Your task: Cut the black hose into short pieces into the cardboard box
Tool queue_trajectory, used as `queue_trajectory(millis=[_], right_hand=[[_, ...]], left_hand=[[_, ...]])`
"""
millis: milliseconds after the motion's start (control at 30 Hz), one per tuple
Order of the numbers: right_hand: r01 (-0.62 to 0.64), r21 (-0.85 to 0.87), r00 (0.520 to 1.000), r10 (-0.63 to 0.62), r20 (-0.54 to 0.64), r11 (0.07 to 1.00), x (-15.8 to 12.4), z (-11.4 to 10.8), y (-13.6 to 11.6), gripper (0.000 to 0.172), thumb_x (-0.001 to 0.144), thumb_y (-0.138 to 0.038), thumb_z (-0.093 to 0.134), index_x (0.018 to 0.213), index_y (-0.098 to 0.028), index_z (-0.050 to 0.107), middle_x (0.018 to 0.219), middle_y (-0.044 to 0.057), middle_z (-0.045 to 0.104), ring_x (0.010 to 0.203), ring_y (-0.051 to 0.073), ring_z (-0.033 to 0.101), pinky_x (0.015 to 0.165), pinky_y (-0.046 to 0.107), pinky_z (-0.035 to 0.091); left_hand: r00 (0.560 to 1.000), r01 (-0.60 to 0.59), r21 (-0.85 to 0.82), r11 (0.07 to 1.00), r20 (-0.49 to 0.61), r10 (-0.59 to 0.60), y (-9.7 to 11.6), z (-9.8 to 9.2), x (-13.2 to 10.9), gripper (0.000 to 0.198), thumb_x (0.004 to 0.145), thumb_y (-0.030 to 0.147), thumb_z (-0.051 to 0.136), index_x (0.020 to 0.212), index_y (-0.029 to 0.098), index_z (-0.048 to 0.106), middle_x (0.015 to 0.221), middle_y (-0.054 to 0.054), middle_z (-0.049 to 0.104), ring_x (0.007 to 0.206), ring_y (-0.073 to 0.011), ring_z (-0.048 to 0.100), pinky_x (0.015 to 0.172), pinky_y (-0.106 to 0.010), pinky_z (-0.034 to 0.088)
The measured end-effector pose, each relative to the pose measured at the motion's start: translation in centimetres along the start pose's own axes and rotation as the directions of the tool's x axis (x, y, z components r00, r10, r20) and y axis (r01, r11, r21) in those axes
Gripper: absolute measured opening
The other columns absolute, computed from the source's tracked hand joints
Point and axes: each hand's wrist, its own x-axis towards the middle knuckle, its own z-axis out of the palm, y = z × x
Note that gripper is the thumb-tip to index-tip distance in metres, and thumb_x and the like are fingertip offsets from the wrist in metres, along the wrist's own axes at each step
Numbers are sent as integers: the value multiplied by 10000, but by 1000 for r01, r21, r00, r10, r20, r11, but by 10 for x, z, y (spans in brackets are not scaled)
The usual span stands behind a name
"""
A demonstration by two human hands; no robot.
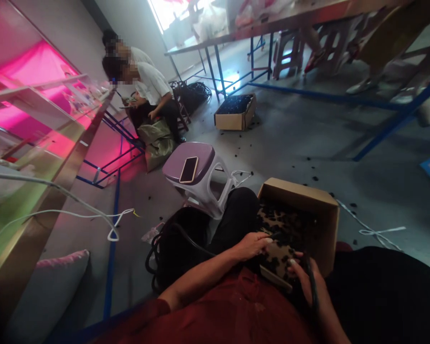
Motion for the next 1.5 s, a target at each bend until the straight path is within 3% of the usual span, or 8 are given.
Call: queue_trajectory(millis=[100, 233, 433, 567, 700, 967, 1333, 1500], right_hand=[[-64, -84, 996, 69, 54, 994, -4, 2, 6, 586, 529, -535, 646, 1006, -219, 520, 736, 42, 651, 643, 250, 634, 574, 349, 512], [33, -189, 987, -3, 158, 981, -11, 0, 8, 604, 594, -549, 591, 1079, -206, 482, 828, 68, 673, 686, 245, 644, 627, 342, 521], [107, -399, 978, -25, 205, 911, -20, -19, 6, 554, 669, -607, 482, 1062, -220, 523, 897, 84, 690, 792, 259, 657, 702, 341, 517], [130, -500, 989, -76, 128, 856, -12, -25, -3, 583, 676, -620, 451, 1083, -211, 530, 975, 108, 677, 872, 296, 646, 755, 390, 501], [120, -490, 992, -89, 85, 864, -6, -20, 0, 608, 677, -592, 464, 1141, -200, 488, 981, 95, 665, 887, 280, 637, 782, 390, 489], [134, -429, 985, -73, 155, 893, -14, -10, 31, 625, 660, -570, 491, 1140, -169, 486, 940, 86, 649, 850, 250, 635, 761, 345, 493], [83, -418, 980, 2, 199, 905, 1, -7, 51, 589, 669, -553, 526, 1137, -201, 460, 955, 77, 660, 902, 258, 634, 810, 368, 480], [91, -459, 992, -42, 117, 884, 1, -3, 49, 540, 699, -524, 533, 1146, -222, 497, 920, 59, 665, 866, 249, 640, 776, 359, 490]], left_hand=[[995, -86, 133, 987, -46, 93, -2, -1, -3, 286, 874, 318, 419, 821, 140, 636, 689, 2, 545, 662, -116, 479, 678, -229, 411], [988, -110, 215, 970, -85, 130, -1, -1, -10, 313, 884, 302, 393, 913, 128, 652, 748, -16, 582, 701, -119, 490, 704, -226, 424], [995, -83, 87, 993, 56, 78, 18, -20, -17, 392, 867, 210, 351, 1191, 156, 565, 832, -25, 596, 690, -106, 488, 684, -219, 430], [974, -199, 39, 979, 117, 193, 49, -36, -15, 389, 871, 207, 353, 1196, 134, 553, 830, -36, 583, 637, -91, 437, 650, -215, 409], [963, -256, -49, 966, 70, 259, 67, -37, -5, 423, 870, 234, 390, 1276, 141, 463, 847, -36, 600, 633, -90, 436, 642, -220, 399], [996, -72, -334, 940, 30, 87, 27, -25, 2, 412, 802, 262, 510, 1187, 129, 570, 886, -49, 635, 566, -56, 410, 571, -190, 343], [993, -28, -192, 981, 109, 50, -9, -15, 15, 450, 812, 248, 502, 1246, 142, 551, 875, -67, 653, 571, -80, 426, 571, -221, 389], [989, -21, -189, 982, 141, 48, -17, -5, 19, 427, 808, 246, 515, 1214, 127, 566, 870, -76, 657, 562, -80, 439, 524, -209, 374]])
